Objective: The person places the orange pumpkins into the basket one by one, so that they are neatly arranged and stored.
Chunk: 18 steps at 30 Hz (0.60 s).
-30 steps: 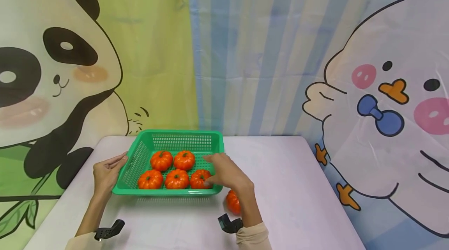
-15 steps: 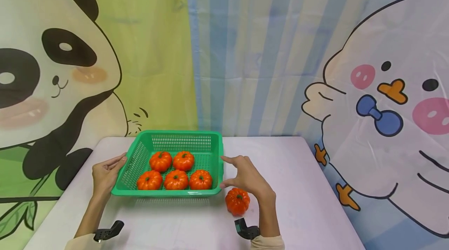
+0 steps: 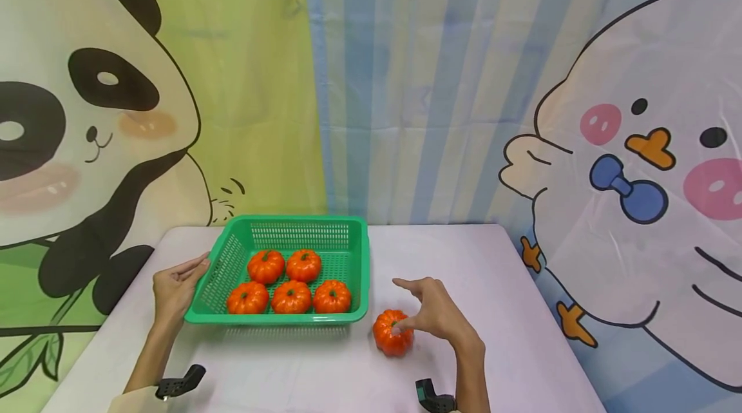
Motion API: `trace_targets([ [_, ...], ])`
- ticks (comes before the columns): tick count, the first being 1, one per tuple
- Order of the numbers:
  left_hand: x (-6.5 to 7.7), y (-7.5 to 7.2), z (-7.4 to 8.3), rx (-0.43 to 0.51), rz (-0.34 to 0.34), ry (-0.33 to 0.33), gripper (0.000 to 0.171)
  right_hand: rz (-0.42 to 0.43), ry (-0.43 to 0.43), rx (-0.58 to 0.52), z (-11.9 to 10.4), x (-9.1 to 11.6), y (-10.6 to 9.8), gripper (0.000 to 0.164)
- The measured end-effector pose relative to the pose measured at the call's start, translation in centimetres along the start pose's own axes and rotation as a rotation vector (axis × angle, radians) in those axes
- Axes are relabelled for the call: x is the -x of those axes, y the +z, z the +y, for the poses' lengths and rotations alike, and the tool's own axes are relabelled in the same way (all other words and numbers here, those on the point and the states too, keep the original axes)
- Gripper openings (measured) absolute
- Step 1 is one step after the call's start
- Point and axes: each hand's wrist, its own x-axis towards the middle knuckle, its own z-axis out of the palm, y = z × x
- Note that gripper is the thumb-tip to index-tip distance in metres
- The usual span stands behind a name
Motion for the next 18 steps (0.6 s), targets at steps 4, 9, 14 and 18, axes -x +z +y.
trace_targets([
  [4,0.0,0.0,0.0,0.005,0.002,0.003,0.038,-0.013,0.009,-0.029,1.4,0.7,0.8,0.085],
  [9,0.0,0.0,0.0,0.003,-0.007,0.016,0.037,-0.039,0.034,-0.051,2.5,1.2,1.5,0.087],
  [14,0.0,0.0,0.0,-0.002,-0.004,0.007,0.038,-0.064,0.05,-0.068,3.0,1.4,2.0,0.089],
  [18,0.0,0.0,-0.1,-0.006,-0.001,0.002,0.038,-0.08,0.043,-0.083,3.3,1.4,2.4,0.09],
])
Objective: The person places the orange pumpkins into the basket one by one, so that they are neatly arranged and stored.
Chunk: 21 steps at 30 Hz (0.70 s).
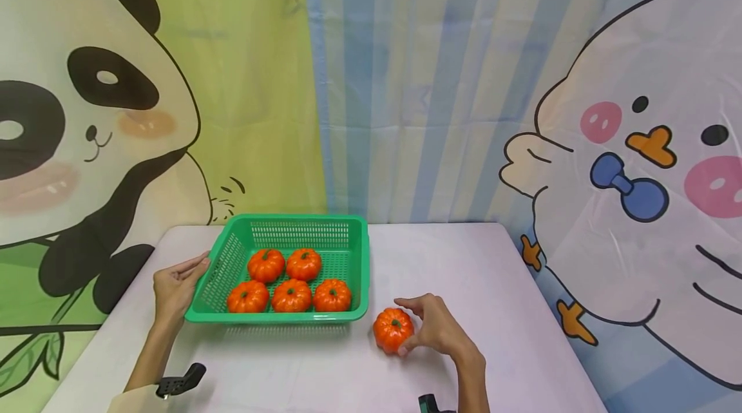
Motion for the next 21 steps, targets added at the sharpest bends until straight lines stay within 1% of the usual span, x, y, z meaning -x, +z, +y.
trace_targets([
  [7,-0.02,0.03,-0.02,0.001,-0.005,-0.006,0.038,-0.026,-0.015,-0.044,0.49,-0.11,0.49,0.092],
  [10,-0.01,0.03,0.06,0.01,-0.007,-0.003,0.038,-0.021,-0.022,-0.041,0.6,-0.15,0.55,0.091],
  [13,-0.03,0.03,0.1,0.017,-0.008,-0.004,0.038,-0.017,-0.01,-0.03,0.65,-0.19,0.55,0.09],
  [21,-0.03,0.08,0.03,0.005,-0.007,-0.001,0.038,-0.009,-0.007,-0.02,0.57,-0.01,0.57,0.088],
])
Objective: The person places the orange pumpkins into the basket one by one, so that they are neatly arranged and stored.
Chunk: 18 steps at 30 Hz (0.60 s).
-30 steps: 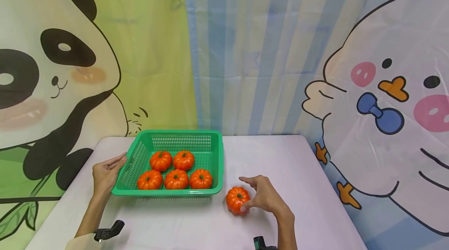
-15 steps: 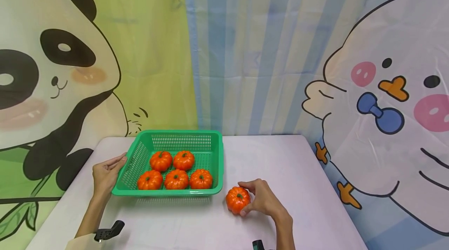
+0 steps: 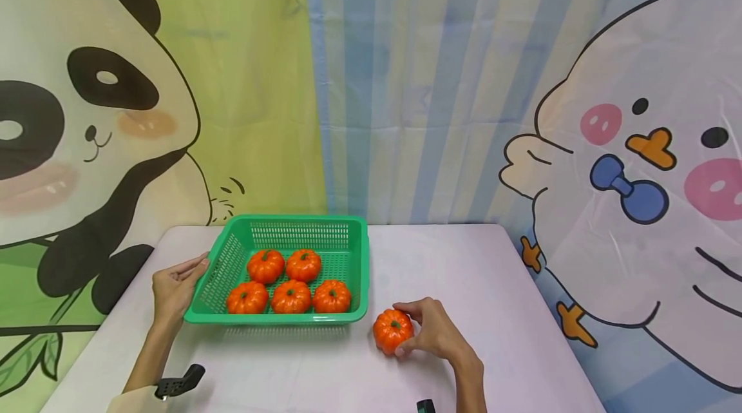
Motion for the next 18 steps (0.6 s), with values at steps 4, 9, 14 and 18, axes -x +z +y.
trace_targets([
  [4,0.0,0.0,0.1,0.007,-0.005,0.003,0.038,0.006,-0.008,0.0,-0.3,0.2,-0.1,0.087],
  [9,-0.1,0.0,0.1,0.019,-0.008,0.005,0.039,0.013,-0.012,0.004,-0.9,0.4,-0.4,0.083],
  [14,-0.1,0.0,0.0,0.014,-0.004,0.017,0.038,0.025,-0.016,0.03,-1.7,0.7,-0.7,0.081],
  [18,-0.1,0.1,-0.1,0.018,0.002,0.018,0.038,0.032,-0.016,0.038,-2.0,0.9,-0.9,0.081],
])
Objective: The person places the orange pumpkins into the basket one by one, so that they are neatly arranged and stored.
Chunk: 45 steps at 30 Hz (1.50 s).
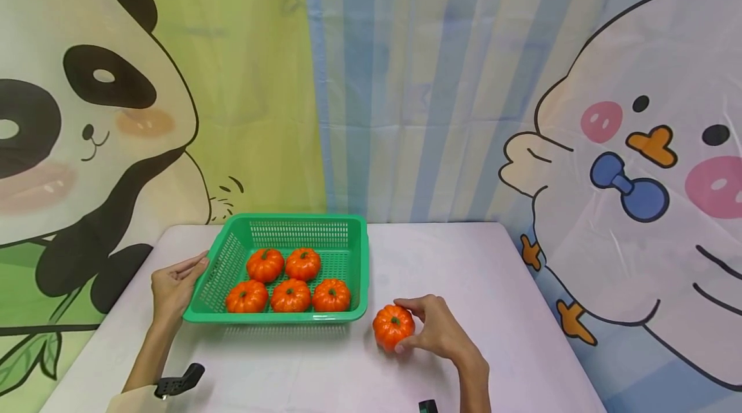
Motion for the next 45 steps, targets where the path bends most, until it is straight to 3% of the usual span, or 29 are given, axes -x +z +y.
trace_targets([
  [30,0.0,0.2,0.1,-0.009,0.0,-0.007,0.037,0.016,-0.005,0.051,-3.6,1.1,-1.8,0.077],
  [45,0.1,-0.1,0.0,-0.019,0.001,-0.008,0.038,0.081,-0.041,0.078,-5.5,0.9,-2.4,0.076],
])
